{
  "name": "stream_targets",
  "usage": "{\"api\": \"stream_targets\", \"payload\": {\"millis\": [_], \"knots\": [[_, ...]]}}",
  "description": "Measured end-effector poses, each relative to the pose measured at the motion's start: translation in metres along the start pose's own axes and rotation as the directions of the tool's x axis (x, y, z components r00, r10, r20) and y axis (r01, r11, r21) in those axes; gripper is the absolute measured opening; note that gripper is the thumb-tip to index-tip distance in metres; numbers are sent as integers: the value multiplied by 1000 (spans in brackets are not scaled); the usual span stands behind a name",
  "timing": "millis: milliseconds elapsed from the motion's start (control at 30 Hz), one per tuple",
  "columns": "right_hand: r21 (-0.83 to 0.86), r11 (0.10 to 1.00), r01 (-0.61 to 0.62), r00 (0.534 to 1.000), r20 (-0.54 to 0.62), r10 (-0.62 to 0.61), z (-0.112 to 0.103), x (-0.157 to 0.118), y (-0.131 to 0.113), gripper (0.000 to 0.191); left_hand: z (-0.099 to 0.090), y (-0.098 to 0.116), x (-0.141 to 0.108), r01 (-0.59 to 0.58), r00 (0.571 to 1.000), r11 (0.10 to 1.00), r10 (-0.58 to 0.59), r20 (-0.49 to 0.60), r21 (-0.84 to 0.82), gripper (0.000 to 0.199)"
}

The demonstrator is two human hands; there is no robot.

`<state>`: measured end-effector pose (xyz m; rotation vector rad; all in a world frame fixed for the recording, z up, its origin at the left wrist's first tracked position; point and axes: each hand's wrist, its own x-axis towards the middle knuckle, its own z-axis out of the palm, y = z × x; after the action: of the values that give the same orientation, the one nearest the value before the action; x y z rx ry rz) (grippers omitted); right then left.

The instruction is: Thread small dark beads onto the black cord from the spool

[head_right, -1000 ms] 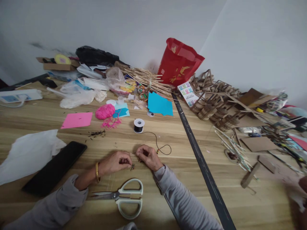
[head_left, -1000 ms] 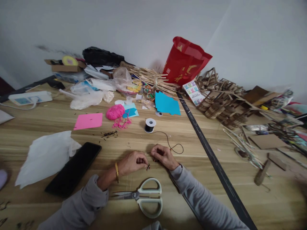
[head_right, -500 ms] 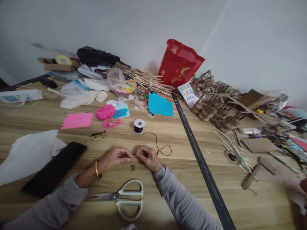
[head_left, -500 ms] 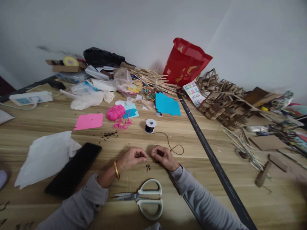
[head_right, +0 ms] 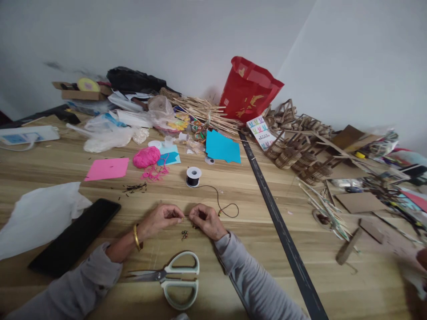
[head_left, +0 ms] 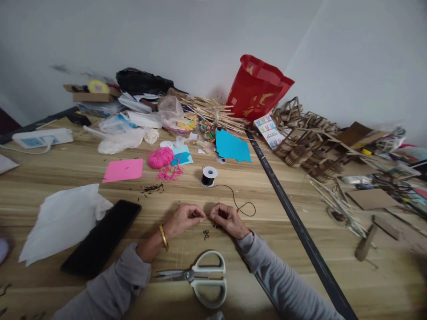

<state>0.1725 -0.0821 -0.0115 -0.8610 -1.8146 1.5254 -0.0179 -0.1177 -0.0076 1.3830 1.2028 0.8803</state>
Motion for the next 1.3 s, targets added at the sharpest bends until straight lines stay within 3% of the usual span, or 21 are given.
{"api": "stream_targets", "payload": {"millis": [1300], "knots": [[3,1000,-12,1000,25,12,-1,0,-1,29,2,-1,1,-15,1000,1000,16,-24,11,14]]}}
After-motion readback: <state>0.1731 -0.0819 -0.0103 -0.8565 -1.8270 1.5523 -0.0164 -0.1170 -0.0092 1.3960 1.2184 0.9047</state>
